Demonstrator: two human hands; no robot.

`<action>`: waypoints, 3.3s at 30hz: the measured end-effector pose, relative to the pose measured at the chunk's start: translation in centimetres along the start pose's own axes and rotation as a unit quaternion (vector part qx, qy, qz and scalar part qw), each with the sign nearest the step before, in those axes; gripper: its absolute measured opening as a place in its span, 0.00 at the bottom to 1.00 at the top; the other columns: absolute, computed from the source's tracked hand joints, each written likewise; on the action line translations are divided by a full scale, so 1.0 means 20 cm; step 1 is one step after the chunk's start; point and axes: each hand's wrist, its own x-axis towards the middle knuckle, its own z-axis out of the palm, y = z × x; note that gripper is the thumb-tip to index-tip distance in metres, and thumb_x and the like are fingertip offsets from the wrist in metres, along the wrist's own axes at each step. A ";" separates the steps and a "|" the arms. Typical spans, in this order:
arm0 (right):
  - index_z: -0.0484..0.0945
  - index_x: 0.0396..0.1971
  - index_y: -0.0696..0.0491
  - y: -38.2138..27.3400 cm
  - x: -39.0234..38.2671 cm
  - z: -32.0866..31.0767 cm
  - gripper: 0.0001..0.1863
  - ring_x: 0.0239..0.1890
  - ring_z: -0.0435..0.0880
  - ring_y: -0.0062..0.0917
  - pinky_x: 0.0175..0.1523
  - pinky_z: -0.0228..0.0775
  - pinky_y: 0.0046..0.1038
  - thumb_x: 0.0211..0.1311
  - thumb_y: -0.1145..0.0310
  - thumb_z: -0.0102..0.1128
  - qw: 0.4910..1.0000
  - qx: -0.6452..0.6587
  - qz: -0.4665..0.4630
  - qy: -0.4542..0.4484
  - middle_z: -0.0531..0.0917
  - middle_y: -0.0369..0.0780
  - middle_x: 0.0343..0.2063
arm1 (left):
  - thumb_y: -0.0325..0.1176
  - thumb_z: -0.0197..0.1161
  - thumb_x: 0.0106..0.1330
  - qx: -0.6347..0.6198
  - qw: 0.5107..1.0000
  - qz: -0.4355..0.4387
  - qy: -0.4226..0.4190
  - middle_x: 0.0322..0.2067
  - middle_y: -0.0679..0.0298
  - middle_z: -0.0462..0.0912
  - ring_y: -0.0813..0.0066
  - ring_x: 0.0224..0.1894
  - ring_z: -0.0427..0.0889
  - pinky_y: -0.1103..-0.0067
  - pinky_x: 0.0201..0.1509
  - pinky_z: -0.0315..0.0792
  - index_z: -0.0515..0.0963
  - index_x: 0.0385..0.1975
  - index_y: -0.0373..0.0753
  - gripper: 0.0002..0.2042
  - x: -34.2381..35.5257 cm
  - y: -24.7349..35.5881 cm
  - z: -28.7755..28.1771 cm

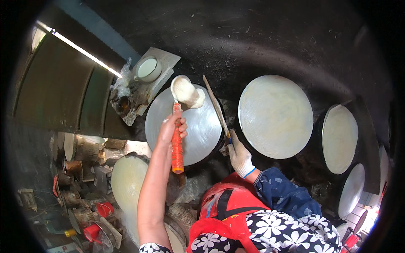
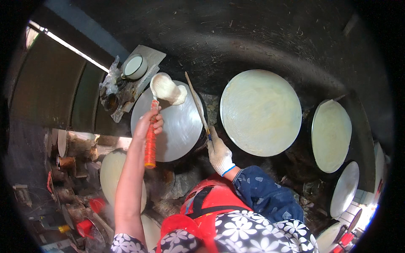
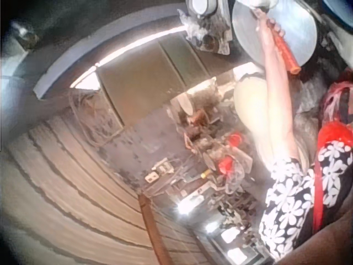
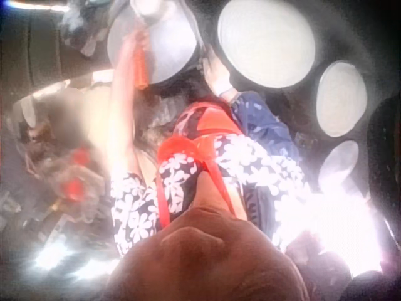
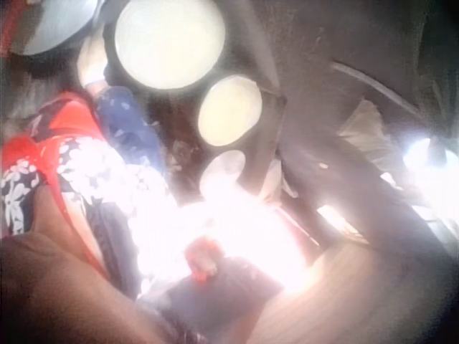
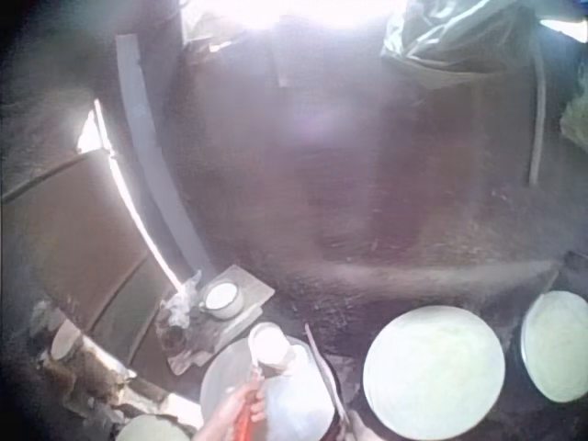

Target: The person ladles batter onto multiple hot circular pans, spreads it thinly with a stick, and flips the crepes as they cook. Finished crepes are stacked on a nearby surface.

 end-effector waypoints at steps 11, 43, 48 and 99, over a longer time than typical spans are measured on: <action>0.57 0.80 0.55 -0.04 -0.06 0.04 0.34 0.47 0.86 0.53 0.54 0.78 0.39 0.77 0.70 0.52 0.997 -0.024 0.074 -0.011 0.84 0.57 0.45 | 0.28 0.63 0.70 0.364 0.917 0.130 0.103 0.24 0.64 0.78 0.75 0.17 0.77 0.75 0.19 0.74 0.67 0.71 0.34 0.29 0.25 -0.15 -0.01; 0.52 0.81 0.52 -0.27 0.18 0.52 0.38 0.42 0.86 0.58 0.49 0.76 0.52 0.75 0.63 0.52 0.976 -0.143 -0.042 -0.157 0.85 0.60 0.40 | 0.24 0.62 0.61 0.552 0.768 0.230 0.228 0.47 0.45 0.87 0.41 0.51 0.85 0.58 0.57 0.78 0.77 0.63 0.39 0.26 0.08 -0.10 -0.84; 0.54 0.80 0.49 -0.27 0.29 0.32 0.35 0.41 0.86 0.59 0.44 0.77 0.50 0.76 0.66 0.49 0.964 -0.248 0.015 -0.099 0.85 0.60 0.41 | 0.25 0.63 0.60 0.495 0.804 0.209 0.255 0.46 0.49 0.88 0.46 0.49 0.87 0.62 0.58 0.79 0.79 0.62 0.42 0.26 -0.11 -0.18 -1.00; 0.61 0.79 0.44 -0.12 0.95 -0.06 0.32 0.39 0.87 0.52 0.44 0.79 0.44 0.77 0.67 0.51 0.855 -0.295 -0.305 -0.298 0.85 0.53 0.38 | 0.24 0.60 0.66 0.490 0.809 0.128 0.298 0.56 0.46 0.84 0.47 0.58 0.84 0.67 0.61 0.76 0.73 0.72 0.43 0.31 -0.94 -0.64 -0.49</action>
